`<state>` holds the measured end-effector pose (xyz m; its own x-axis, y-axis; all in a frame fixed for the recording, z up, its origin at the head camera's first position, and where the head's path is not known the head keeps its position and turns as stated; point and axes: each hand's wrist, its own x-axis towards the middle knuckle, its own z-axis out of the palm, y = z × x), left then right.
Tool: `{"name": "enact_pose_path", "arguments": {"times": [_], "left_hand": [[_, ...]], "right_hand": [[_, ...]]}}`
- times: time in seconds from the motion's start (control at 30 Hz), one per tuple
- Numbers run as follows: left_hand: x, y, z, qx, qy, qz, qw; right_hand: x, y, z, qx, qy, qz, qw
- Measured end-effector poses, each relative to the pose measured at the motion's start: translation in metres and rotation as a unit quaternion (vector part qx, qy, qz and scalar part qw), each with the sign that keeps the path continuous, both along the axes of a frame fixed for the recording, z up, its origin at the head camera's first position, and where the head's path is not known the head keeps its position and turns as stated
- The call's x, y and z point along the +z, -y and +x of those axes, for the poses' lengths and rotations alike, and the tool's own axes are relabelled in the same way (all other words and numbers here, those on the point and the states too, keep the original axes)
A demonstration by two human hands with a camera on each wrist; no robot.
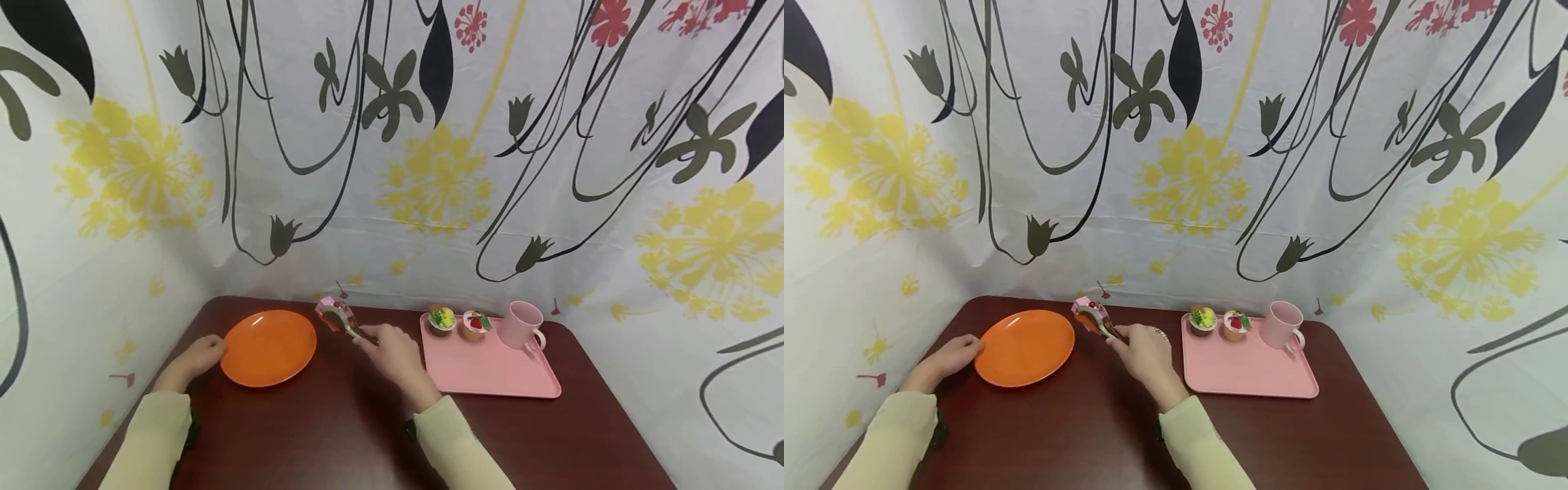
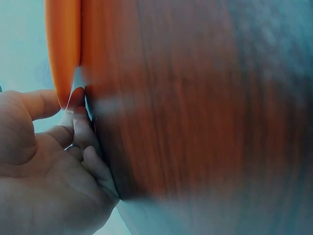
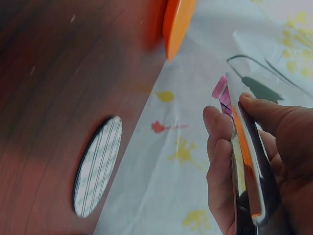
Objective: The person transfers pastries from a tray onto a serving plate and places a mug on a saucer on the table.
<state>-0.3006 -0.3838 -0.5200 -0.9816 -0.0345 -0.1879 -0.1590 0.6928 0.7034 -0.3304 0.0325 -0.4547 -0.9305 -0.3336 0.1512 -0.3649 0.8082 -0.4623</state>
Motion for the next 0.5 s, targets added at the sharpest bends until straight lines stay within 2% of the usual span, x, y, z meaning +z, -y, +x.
{"name": "enact_pose_path", "arguments": {"times": [0.1, 0.17, 0.3, 0.5], "left_hand": [[-0.001, 0.003, -0.004, 0.001, 0.002, 0.002, 1.0000], [-0.008, 0.008, -0.009, 0.002, 0.007, 0.007, 0.9999], [-0.015, 0.012, -0.011, 0.006, 0.007, 0.014, 0.9999], [0.000, 0.000, -0.001, 0.016, 0.007, 0.004, 0.9998]], "right_hand": [[-0.002, 0.012, -0.003, 0.012, -0.010, -0.004, 0.9999], [-0.001, 0.020, -0.006, 0.024, -0.012, -0.009, 0.9996], [0.002, 0.037, -0.011, 0.041, -0.011, -0.008, 0.9991], [0.002, 0.057, -0.016, 0.055, -0.021, 0.014, 0.9982]]}}
